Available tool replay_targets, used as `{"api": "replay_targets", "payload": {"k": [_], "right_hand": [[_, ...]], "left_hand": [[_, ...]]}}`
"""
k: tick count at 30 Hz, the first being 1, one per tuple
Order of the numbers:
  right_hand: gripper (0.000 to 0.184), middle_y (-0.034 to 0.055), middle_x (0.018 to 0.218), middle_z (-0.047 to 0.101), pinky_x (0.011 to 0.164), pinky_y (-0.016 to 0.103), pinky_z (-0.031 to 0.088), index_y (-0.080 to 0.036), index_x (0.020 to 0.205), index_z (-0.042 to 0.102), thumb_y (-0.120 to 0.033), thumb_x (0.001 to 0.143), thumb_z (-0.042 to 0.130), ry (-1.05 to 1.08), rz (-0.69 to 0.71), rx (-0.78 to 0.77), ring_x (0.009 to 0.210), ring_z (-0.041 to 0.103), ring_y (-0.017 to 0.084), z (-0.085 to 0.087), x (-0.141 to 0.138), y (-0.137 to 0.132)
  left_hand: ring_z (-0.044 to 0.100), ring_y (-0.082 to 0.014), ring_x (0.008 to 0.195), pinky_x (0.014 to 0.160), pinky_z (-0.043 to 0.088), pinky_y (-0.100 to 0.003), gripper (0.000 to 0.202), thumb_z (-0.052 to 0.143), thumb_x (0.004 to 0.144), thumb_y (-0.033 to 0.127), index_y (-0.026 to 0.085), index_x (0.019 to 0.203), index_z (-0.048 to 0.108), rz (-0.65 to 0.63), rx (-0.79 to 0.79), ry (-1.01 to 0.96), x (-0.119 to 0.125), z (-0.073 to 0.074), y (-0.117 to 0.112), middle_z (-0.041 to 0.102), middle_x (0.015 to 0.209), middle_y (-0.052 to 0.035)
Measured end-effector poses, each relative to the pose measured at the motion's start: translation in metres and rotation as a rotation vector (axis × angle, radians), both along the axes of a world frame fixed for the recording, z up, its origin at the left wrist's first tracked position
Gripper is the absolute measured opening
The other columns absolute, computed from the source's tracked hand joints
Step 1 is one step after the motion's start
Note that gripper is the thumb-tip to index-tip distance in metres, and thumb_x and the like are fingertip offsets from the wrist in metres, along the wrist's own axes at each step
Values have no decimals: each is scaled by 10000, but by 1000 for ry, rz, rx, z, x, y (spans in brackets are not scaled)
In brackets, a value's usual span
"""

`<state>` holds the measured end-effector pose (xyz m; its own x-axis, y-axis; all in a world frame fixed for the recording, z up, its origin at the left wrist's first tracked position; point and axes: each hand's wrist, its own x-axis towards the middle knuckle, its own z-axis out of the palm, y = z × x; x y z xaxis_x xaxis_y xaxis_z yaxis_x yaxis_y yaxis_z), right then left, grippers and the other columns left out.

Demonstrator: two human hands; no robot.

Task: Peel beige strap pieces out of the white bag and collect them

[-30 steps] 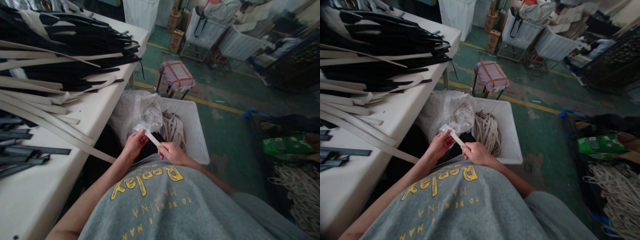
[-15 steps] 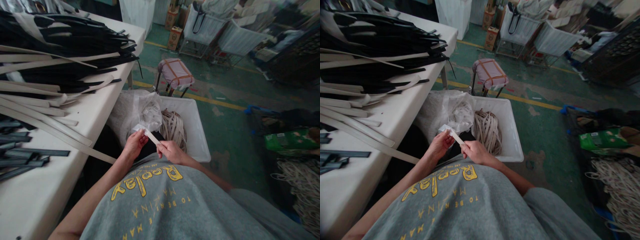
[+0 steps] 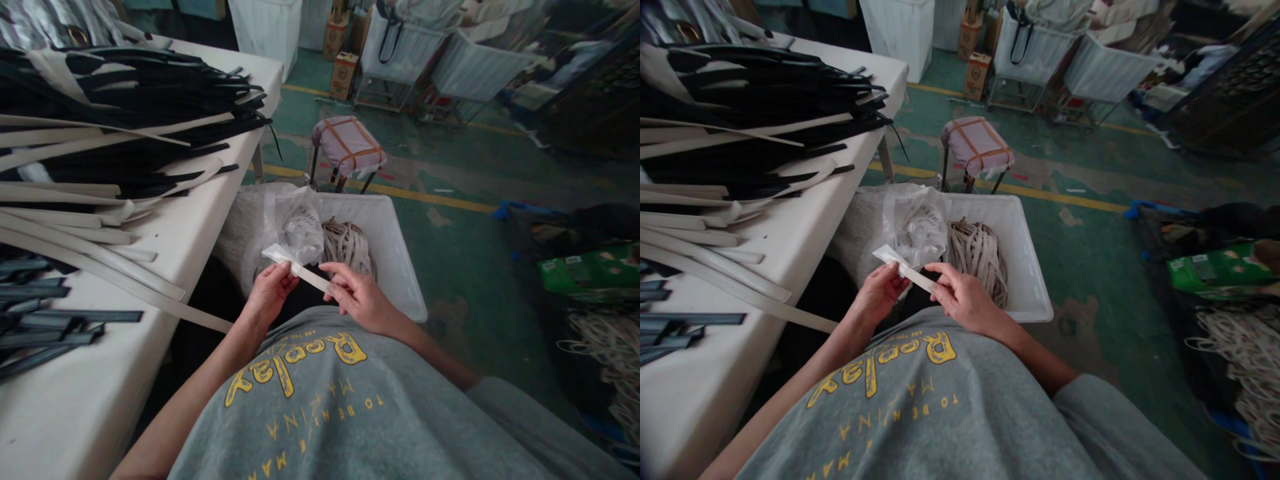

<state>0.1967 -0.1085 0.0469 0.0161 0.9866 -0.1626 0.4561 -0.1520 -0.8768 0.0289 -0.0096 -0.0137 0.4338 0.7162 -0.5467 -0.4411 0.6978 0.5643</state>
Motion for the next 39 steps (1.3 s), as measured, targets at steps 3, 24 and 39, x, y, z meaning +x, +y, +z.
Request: {"api": "replay_targets", "payload": {"k": [3,24,39], "right_hand": [[377,-31,735,671,477,182,429,-191,1350,512,-219,981,440,38,-47,19,427,513,61,-4,1,0],[548,-36,780,680,454,155,452,-231,1472,413,-165,936,503,116,-27,179,464,559,59,-4,0,-1],[374,-6,697,636,481,205,415,-141,1092,613,-468,957,494,416,-188,92,494,579,96,-14,8,20]], "left_hand": [[650,-115,664,693,546,-235,363,931,578,342,134,766,701,-104,44,-30,7,7,-8,706,739,-23],[641,-124,703,723,520,-244,387,953,520,358,129,742,734,3,220,37,13,35,4,710,762,-36],[652,-132,668,681,510,-238,245,865,646,260,122,784,717,-281,555,172,66,120,149,716,754,-55]]}}
